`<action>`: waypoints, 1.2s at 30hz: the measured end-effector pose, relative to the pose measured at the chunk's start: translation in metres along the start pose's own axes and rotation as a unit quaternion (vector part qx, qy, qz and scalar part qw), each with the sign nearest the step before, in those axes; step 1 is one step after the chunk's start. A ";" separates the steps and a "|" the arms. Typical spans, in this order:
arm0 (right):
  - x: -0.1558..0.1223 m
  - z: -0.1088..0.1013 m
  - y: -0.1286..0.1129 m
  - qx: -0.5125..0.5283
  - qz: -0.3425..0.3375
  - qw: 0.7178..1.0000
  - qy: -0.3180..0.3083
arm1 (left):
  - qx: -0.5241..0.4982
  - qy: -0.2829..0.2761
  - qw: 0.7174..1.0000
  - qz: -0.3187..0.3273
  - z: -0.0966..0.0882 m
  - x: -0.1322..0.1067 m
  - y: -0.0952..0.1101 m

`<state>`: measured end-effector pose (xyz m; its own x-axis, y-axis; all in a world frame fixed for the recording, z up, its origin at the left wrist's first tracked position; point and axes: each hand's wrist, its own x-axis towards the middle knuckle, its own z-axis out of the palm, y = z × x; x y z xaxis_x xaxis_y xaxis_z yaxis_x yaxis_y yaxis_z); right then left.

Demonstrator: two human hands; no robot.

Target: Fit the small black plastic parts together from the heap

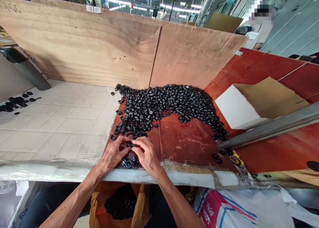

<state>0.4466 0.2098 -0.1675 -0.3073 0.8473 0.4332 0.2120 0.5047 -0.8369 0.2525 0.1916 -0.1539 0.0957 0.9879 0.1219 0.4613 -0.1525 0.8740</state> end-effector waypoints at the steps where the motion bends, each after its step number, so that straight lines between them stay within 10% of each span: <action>1: 0.001 -0.001 -0.001 -0.010 -0.012 1.000 -0.003 | -0.009 -0.004 1.000 0.005 0.000 0.000 -0.001; 15: 0.001 -0.002 -0.009 -0.006 -0.002 1.000 0.009 | -0.138 -0.042 0.989 0.023 0.002 -0.003 -0.005; 36: 0.000 -0.001 -0.007 -0.101 0.016 0.994 0.023 | -0.016 0.001 0.986 0.168 -0.002 -0.002 -0.003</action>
<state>0.4457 0.2061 -0.1617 -0.2553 0.8675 0.4269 0.4048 0.4969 -0.7676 0.2492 0.1905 -0.1563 0.2363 0.8819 0.4080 0.3758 -0.4702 0.7986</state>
